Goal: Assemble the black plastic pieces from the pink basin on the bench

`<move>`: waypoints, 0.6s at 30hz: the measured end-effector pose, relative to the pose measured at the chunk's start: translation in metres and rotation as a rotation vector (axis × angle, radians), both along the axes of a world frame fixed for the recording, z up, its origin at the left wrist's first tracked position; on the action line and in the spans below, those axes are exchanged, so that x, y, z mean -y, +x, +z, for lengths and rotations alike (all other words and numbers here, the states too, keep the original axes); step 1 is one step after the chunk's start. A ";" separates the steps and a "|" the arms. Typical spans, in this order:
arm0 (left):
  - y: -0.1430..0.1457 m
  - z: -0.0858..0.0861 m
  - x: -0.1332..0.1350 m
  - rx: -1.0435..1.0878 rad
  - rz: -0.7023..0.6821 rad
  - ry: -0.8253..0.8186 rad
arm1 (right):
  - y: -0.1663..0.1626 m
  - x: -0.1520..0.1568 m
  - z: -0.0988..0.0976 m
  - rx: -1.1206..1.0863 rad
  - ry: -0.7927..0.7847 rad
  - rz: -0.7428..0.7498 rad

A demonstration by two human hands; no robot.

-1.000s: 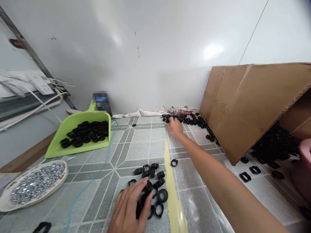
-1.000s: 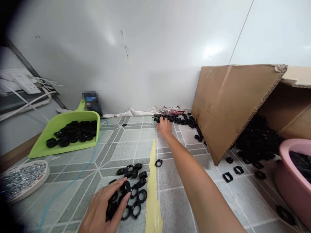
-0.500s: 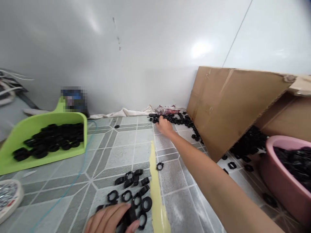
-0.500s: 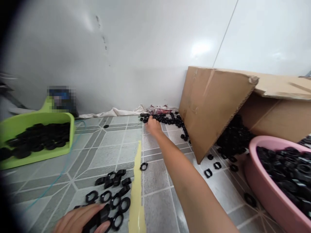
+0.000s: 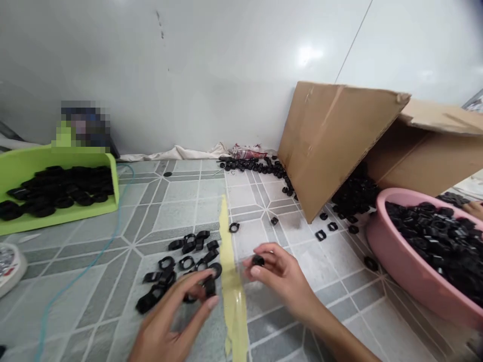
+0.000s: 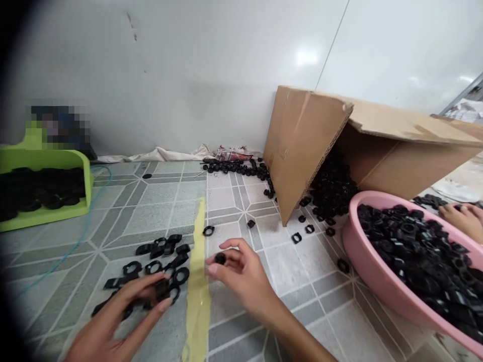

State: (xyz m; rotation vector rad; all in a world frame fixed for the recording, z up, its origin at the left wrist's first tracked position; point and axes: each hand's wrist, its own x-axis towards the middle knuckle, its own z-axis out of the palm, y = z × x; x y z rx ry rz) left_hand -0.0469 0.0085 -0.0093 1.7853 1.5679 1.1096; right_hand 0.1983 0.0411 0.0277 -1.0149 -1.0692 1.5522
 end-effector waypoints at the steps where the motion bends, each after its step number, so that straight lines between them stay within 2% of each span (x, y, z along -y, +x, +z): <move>1: 0.005 0.002 0.005 0.031 -0.041 -0.079 | 0.004 0.011 -0.002 0.031 -0.009 0.006; 4: 0.022 0.008 0.017 0.180 -0.155 -0.305 | 0.011 0.027 -0.005 0.175 0.037 0.051; 7: 0.036 0.011 0.023 0.341 -0.233 -0.413 | 0.014 0.028 -0.004 0.154 0.061 0.128; 12: 0.048 0.009 0.027 0.447 -0.306 -0.462 | 0.011 0.025 -0.006 0.118 -0.021 0.271; 18: 0.047 0.007 0.027 0.486 -0.292 -0.444 | 0.004 0.026 -0.009 0.051 -0.047 0.270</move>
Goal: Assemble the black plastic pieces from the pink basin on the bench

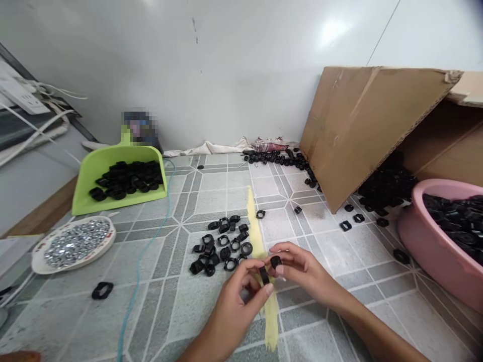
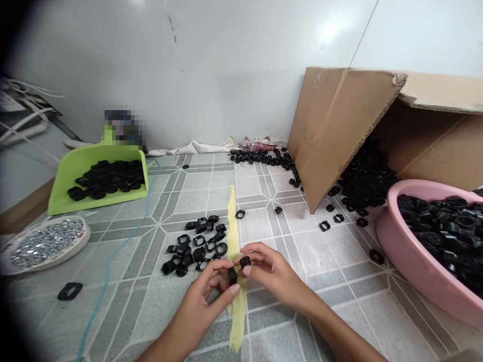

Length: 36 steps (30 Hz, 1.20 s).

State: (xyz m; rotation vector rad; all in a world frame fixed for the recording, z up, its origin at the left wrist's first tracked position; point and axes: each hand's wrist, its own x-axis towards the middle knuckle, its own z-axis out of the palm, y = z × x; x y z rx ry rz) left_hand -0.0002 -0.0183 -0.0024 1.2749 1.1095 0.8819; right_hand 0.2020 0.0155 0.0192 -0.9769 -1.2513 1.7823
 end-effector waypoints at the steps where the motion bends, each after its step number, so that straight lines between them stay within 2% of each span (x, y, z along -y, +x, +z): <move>1: -0.001 0.000 -0.001 0.029 0.009 -0.006 | -0.002 -0.001 0.001 0.005 0.010 -0.007; 5: -0.003 0.003 -0.004 0.051 0.034 -0.001 | -0.006 -0.004 0.005 0.017 0.035 0.034; 9: -0.003 0.005 -0.003 -0.010 0.024 0.046 | -0.008 -0.004 0.005 -0.062 -0.024 0.091; 12: -0.003 0.007 -0.002 -0.054 0.005 0.120 | -0.007 -0.002 0.003 -0.078 -0.072 0.067; 14: -0.003 0.009 -0.001 -0.083 0.012 0.147 | -0.005 0.000 0.002 -0.039 -0.047 0.038; 21: -0.004 0.001 -0.001 0.000 0.012 0.018 | 0.000 0.000 0.000 -0.006 -0.030 0.065; 25: -0.006 -0.001 -0.006 0.090 0.005 -0.011 | -0.001 0.003 -0.004 0.084 0.115 0.054; 29: -0.009 0.008 -0.014 0.199 -0.020 -0.051 | -0.007 0.006 -0.008 0.141 0.177 0.005; 36: -0.010 0.019 -0.017 0.153 -0.015 -0.101 | -0.009 0.009 -0.003 0.263 0.340 -0.092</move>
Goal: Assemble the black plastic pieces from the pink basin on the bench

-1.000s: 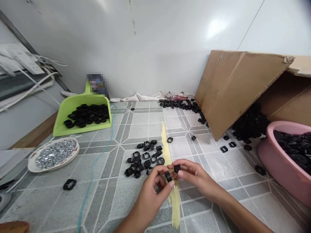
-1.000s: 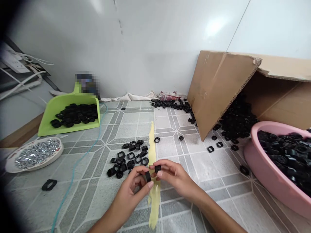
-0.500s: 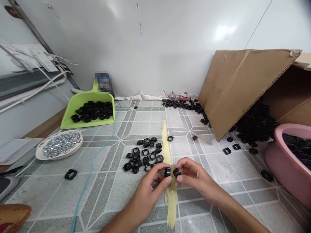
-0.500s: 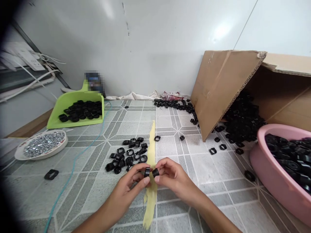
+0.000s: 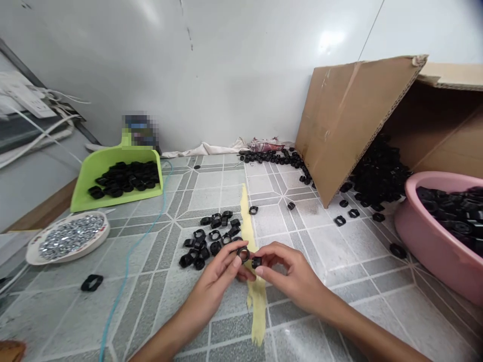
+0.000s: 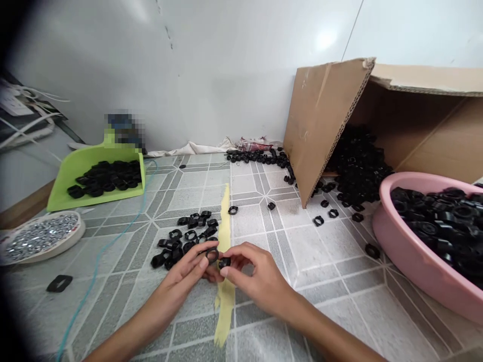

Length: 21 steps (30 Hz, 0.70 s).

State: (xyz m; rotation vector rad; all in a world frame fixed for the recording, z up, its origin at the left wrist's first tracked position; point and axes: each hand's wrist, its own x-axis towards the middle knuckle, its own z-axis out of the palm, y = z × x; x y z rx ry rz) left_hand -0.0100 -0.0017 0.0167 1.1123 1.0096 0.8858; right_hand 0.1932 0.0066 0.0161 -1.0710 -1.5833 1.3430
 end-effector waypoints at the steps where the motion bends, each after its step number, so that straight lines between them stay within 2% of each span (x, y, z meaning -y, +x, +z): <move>1: 0.001 0.000 0.000 0.010 0.008 -0.013 | 0.000 0.000 0.000 0.003 -0.003 -0.006; 9: 0.001 -0.001 -0.001 0.030 0.117 0.009 | -0.012 0.007 -0.014 -0.097 -0.071 -0.069; 13: 0.001 -0.006 -0.001 0.035 0.106 0.021 | -0.015 0.007 -0.015 -0.141 -0.046 -0.118; 17: 0.003 -0.012 0.001 -0.007 0.014 0.044 | -0.012 0.004 -0.013 -0.114 -0.009 -0.137; 21: 0.002 -0.014 0.001 0.016 0.044 0.032 | -0.009 0.002 -0.012 -0.068 0.004 -0.131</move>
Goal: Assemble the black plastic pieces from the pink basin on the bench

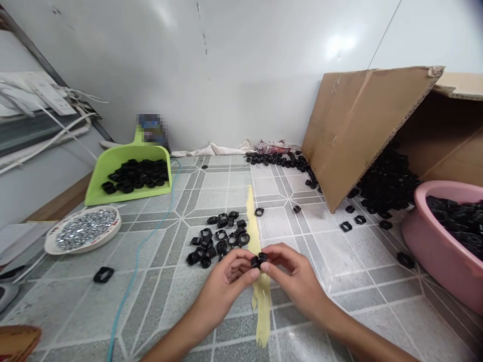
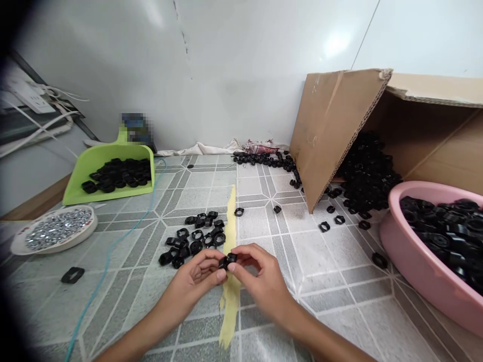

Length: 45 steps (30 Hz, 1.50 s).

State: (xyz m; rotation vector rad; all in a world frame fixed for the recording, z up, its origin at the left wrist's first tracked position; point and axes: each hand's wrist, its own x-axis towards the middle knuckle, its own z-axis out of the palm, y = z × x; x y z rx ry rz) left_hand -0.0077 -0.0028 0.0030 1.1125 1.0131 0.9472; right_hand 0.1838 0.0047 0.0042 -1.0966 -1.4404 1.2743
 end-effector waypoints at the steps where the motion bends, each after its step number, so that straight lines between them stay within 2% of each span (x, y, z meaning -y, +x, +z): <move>1: 0.000 0.001 -0.001 0.019 0.010 -0.013 | 0.001 0.000 0.000 0.013 0.003 0.012; 5: -0.001 0.003 -0.001 0.013 0.003 -0.023 | 0.005 0.001 0.001 0.117 0.068 0.082; 11: 0.000 0.002 0.002 -0.035 -0.052 -0.032 | 0.010 0.003 0.003 0.249 0.286 0.125; 18: -0.005 -0.002 0.001 -0.013 -0.111 -0.035 | 0.007 0.004 0.000 0.251 0.324 0.116; 22: -0.005 -0.004 0.004 -0.058 -0.116 -0.008 | 0.007 0.006 -0.002 0.369 0.287 0.107; 24: -0.004 -0.004 0.005 -0.091 -0.117 0.027 | 0.008 0.005 -0.001 0.396 0.211 0.123; 29: 0.000 -0.002 0.002 -0.057 -0.045 -0.015 | 0.013 0.000 0.010 0.277 -0.001 0.169; 32: 0.001 -0.001 0.001 -0.045 -0.053 -0.021 | 0.015 -0.001 0.017 0.258 0.009 0.246; 36: 0.001 0.000 0.003 -0.058 -0.081 -0.027 | 0.015 -0.002 0.017 0.410 0.043 0.178; 40: 0.001 0.001 0.002 -0.058 -0.062 -0.023 | 0.015 -0.001 0.019 0.351 0.019 0.230; 45: 0.002 0.002 0.002 -0.042 -0.071 -0.046 | 0.013 0.001 0.023 0.399 -0.018 0.242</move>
